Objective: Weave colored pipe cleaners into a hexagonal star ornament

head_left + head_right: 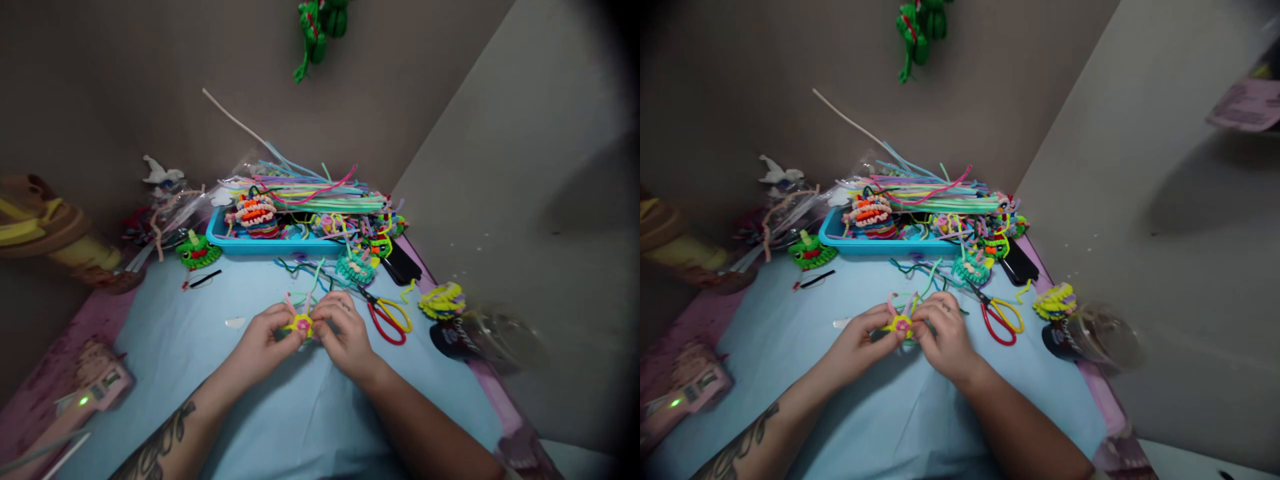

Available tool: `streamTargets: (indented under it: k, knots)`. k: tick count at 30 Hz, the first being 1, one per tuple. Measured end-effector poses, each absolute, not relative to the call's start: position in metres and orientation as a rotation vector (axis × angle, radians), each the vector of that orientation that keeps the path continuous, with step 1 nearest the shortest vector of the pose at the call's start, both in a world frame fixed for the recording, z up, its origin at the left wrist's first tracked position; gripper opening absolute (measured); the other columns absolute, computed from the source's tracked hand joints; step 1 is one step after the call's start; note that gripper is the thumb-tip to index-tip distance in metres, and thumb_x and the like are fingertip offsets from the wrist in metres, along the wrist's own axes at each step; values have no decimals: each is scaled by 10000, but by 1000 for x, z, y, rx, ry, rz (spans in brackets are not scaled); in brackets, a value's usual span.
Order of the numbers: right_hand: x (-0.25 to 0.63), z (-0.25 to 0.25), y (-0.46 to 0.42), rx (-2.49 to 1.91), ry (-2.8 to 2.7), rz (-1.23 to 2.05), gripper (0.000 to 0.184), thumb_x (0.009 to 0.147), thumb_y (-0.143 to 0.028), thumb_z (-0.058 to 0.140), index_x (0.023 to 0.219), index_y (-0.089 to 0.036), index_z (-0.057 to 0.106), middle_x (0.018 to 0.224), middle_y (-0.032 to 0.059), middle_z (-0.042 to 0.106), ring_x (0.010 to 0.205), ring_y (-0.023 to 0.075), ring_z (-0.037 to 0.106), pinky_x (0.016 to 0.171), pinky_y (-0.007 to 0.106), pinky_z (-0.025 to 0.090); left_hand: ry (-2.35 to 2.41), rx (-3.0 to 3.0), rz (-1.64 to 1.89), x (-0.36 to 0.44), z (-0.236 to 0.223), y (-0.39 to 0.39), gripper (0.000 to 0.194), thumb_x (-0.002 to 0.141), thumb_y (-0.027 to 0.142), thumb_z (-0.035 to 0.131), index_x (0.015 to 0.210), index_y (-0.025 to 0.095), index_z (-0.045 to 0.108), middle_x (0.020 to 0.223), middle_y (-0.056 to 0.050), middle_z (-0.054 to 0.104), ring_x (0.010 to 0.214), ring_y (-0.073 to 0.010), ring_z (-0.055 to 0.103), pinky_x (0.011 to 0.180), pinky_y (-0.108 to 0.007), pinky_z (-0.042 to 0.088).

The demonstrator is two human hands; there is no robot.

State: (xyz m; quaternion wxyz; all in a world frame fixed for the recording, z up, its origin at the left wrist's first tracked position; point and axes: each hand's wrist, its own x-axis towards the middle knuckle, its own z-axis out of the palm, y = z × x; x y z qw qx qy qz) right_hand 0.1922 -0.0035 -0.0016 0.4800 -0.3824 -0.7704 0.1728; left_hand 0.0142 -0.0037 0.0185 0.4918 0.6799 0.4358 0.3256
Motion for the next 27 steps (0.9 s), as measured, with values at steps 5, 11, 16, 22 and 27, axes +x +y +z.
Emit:
streamTargets:
  k: [5, 11, 16, 22, 27]
  knots:
    - [190, -3, -5, -980, -1852, 517, 105, 856, -143, 548, 804, -229, 575, 723, 13, 644, 837, 199, 534, 771, 359, 448, 1090, 1737, 778, 12, 18, -5, 207, 846, 275, 558, 737, 152, 684, 831, -63, 619, 819, -188, 575, 773, -299, 427]
    - [188, -7, -6, -1128, -1841, 476, 128, 862, -146, 519, 778, -221, 581, 883, 33, 591, 919, 204, 505, 848, 383, 386, 1137, 1932, 753, 11, 16, -3, 229, 886, 297, 521, 789, 167, 683, 840, -64, 622, 832, -191, 564, 759, -310, 428]
    - [185, -13, -6, -1256, -1786, 581, 158, 870, -156, 478, 753, -209, 571, 966, 50, 530, 989, 211, 473, 861, 371, 376, 1185, 2106, 717, 10, 13, -2, 188, 884, 272, 532, 780, 186, 663, 828, -53, 626, 850, -203, 553, 786, -338, 422]
    - [186, -12, -1, -1373, -1573, 658, 199, 874, -202, 478, 682, -210, 532, 857, 32, 519, 895, 202, 494, 811, 352, 384, 1482, 1968, 1129, 10, 9, -5, 179, 819, 262, 613, 978, 180, 611, 994, -86, 605, 994, -226, 554, 865, -352, 437]
    - [185, -12, 1, -1347, -1485, 738, 178, 861, -270, 537, 700, -206, 577, 863, 30, 529, 892, 197, 510, 817, 338, 394, 1445, 1770, 968, 15, 8, -4, 131, 825, 304, 586, 800, 197, 658, 827, -42, 687, 822, -202, 616, 748, -306, 450]
